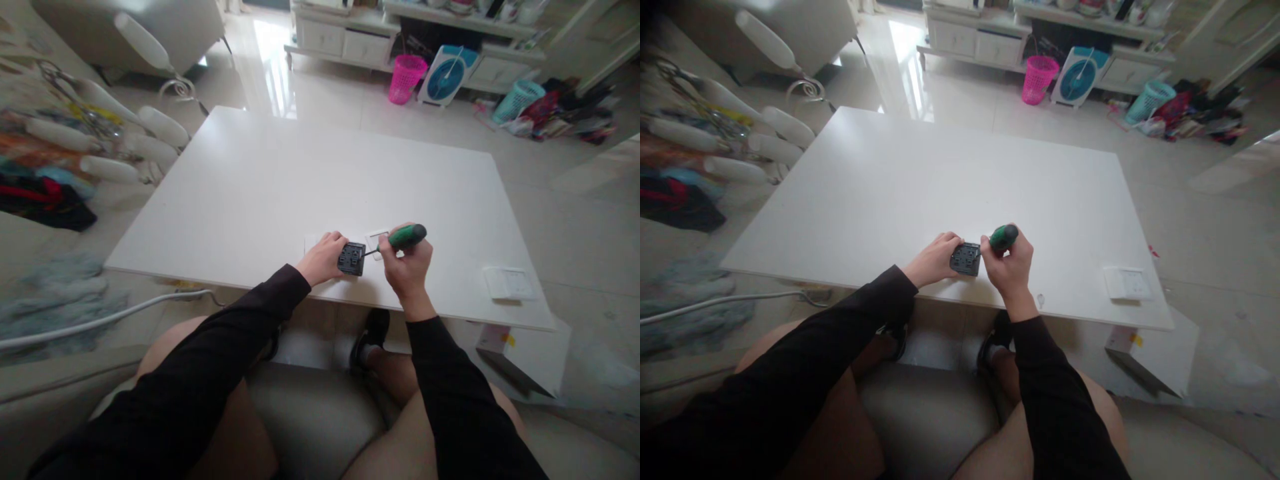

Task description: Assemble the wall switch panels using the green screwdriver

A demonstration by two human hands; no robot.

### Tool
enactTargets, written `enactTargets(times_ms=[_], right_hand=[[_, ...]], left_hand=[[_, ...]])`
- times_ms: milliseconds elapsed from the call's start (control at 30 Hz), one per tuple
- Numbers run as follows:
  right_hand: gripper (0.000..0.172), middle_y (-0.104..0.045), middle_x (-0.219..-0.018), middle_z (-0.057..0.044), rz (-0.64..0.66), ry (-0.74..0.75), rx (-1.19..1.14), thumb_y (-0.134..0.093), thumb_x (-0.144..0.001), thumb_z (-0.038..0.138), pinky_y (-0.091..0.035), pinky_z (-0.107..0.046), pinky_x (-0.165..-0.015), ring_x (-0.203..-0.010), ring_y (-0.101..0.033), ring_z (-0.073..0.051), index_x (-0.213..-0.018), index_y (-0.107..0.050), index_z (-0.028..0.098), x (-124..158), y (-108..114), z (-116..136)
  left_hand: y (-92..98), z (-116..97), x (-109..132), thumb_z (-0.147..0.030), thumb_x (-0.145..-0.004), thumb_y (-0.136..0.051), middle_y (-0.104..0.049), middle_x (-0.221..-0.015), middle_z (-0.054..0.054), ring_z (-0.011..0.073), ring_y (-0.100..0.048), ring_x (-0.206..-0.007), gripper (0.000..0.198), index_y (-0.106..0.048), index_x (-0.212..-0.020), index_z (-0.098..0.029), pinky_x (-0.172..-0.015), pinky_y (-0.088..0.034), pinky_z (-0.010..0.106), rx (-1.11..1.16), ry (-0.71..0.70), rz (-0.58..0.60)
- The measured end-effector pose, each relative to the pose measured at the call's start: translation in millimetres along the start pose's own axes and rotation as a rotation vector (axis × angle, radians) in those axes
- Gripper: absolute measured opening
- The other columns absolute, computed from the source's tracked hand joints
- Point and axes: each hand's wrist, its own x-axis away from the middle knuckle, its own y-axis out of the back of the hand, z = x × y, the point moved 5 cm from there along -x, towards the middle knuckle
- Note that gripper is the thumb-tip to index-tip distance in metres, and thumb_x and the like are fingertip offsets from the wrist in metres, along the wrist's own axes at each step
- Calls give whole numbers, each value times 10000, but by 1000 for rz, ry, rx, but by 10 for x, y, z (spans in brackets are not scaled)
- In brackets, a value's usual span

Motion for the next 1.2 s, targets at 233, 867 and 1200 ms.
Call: enactTargets(times_ms=[233,867,1200], right_hand=[[258,-509,-654,53,68,4,-1,-709,-869,313,-395,-299,-562,-569,-481,-126,-732,-500,246,14,-35,-7],[276,-560,-680,35,128,-7,98,-689,-915,412,-422,-327,-602,-613,-496,-151,-763,-525,250,-12,-112,-49],[322,-500,-675,56,130,-12,94,-683,-938,466,-389,-318,-588,-583,-472,-140,-796,-482,258,-21,-134,-61]], left_hand=[[6,-3,6,-256,-742,-856,-618,-1230,139,318,-597,-1167,477,-616,-1146,-174,-1064,-531,462,34,4,-4],[-50,41,18,-314,-732,-841,-656,-1212,155,320,-647,-1118,445,-642,-1103,-170,-1012,-559,441,-27,72,109],[-25,10,17,-368,-755,-857,-678,-1211,167,324,-665,-1117,475,-639,-1115,-148,-991,-557,423,-59,88,118]])
